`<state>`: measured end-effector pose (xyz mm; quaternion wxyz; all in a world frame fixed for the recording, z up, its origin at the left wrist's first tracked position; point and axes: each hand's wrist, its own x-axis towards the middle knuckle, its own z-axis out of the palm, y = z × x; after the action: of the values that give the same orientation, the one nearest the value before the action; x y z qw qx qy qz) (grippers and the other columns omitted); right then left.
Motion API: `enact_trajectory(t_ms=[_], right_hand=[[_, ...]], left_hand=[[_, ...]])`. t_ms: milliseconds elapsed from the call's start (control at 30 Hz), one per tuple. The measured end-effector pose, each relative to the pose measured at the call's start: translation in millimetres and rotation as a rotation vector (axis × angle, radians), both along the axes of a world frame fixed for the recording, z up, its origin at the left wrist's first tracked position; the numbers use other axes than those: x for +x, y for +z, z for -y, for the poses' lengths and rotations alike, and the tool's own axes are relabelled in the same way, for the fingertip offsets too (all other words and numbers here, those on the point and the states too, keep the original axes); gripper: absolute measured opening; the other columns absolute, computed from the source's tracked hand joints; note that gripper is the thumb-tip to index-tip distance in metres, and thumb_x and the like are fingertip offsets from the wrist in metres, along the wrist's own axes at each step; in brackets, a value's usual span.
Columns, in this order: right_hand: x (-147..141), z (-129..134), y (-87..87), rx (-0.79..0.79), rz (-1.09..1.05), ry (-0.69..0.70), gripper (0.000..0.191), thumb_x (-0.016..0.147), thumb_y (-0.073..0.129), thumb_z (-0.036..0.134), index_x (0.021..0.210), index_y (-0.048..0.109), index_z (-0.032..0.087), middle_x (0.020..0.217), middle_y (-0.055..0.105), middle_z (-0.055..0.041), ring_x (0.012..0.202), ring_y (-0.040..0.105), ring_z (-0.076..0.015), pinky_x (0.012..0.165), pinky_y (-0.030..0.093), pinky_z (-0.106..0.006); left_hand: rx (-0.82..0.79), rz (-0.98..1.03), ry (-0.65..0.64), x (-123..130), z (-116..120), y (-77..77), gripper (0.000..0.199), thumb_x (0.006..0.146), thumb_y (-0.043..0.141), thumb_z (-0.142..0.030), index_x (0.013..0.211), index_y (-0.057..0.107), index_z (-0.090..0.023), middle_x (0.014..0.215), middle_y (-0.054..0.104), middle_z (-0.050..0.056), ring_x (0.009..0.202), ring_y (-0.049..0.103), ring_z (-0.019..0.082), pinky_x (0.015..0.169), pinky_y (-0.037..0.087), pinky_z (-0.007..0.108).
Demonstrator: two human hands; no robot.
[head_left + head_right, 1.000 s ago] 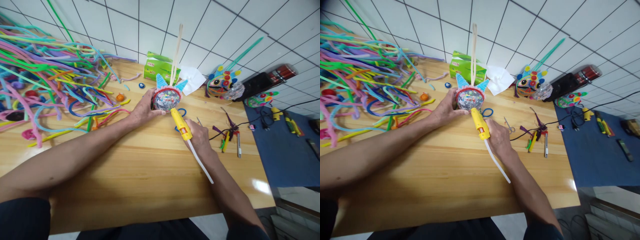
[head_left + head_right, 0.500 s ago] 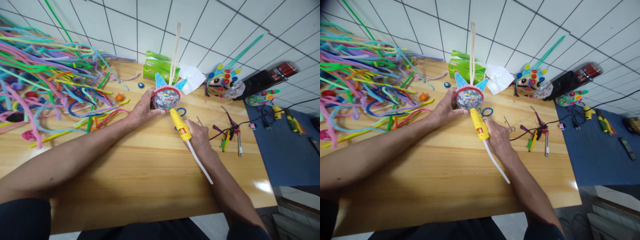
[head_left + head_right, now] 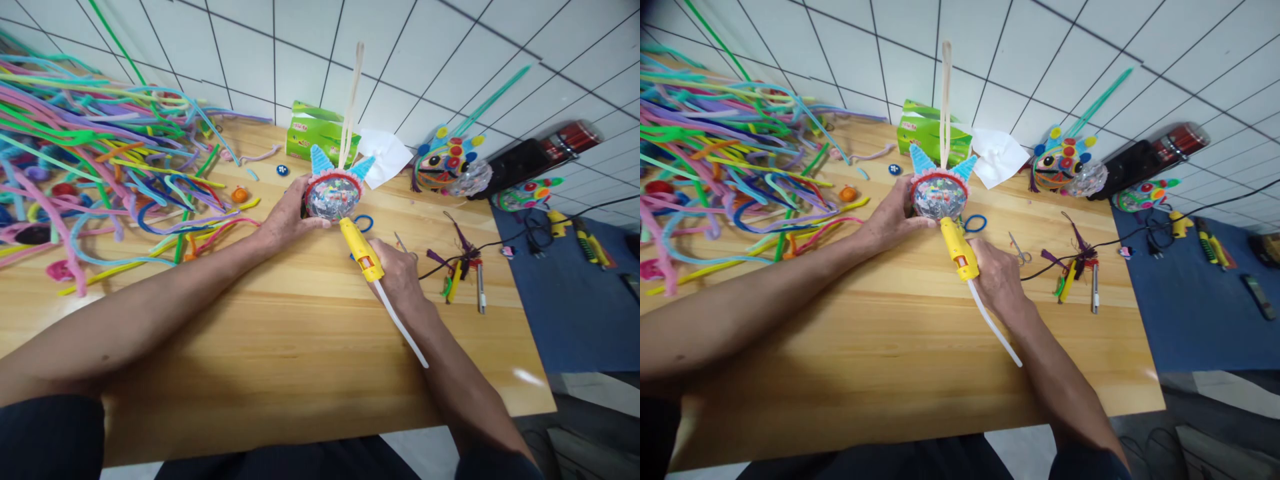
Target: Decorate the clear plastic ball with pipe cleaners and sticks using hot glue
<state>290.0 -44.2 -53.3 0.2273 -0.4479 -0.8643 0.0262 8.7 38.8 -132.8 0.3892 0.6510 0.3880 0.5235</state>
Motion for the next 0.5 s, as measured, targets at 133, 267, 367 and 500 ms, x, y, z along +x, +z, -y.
enact_trajectory(t_ms=[133, 267, 367, 500], right_hand=[[0.0, 0.5, -0.3, 0.018, -0.014, 0.015, 0.025, 0.114, 0.052, 0.032, 0.105, 0.074, 0.024, 0.081, 0.080, -0.0034, 0.070, 0.073, -0.0210, 0.065, 0.043, -0.031], [0.3, 1.0, -0.5, 0.000, 0.002, -0.007, 0.023, 0.112, 0.054, 0.032, 0.106, 0.075, 0.025, 0.081, 0.080, -0.0035, 0.070, 0.073, -0.0218, 0.065, 0.043, -0.032], [0.1, 1.8, 0.0, -0.022, 0.014, -0.029, 0.023, 0.111, 0.054, 0.032, 0.106, 0.076, 0.025, 0.081, 0.081, -0.0044, 0.072, 0.073, -0.0224, 0.066, 0.043, -0.032], [-0.6, 2.7, -0.1, -0.024, 0.022, -0.031, 0.026, 0.112, 0.050, 0.029, 0.107, 0.076, 0.024, 0.082, 0.082, -0.0044, 0.074, 0.075, -0.0225, 0.067, 0.043, -0.032]], left_hand=[[-0.002, -0.005, 0.005, 0.5, 0.3, 1.2, 0.099, 0.075, 0.106, -0.043, 0.158, 0.055, -0.025, 0.168, 0.059, 0.019, 0.161, 0.056, 0.045, 0.139, 0.045, 0.065], [-0.024, 0.001, 0.011, 1.6, 1.1, 2.4, 0.101, 0.075, 0.106, -0.041, 0.159, 0.054, -0.024, 0.169, 0.058, 0.020, 0.162, 0.055, 0.044, 0.139, 0.046, 0.063], [-0.021, -0.009, 0.007, 1.5, 1.8, 3.7, 0.100, 0.075, 0.106, -0.040, 0.159, 0.054, -0.025, 0.169, 0.059, 0.020, 0.162, 0.055, 0.044, 0.139, 0.045, 0.064], [-0.002, -0.009, 0.007, 1.2, 2.0, 4.0, 0.098, 0.076, 0.104, -0.038, 0.159, 0.053, -0.023, 0.170, 0.058, 0.021, 0.163, 0.054, 0.045, 0.140, 0.045, 0.065]])
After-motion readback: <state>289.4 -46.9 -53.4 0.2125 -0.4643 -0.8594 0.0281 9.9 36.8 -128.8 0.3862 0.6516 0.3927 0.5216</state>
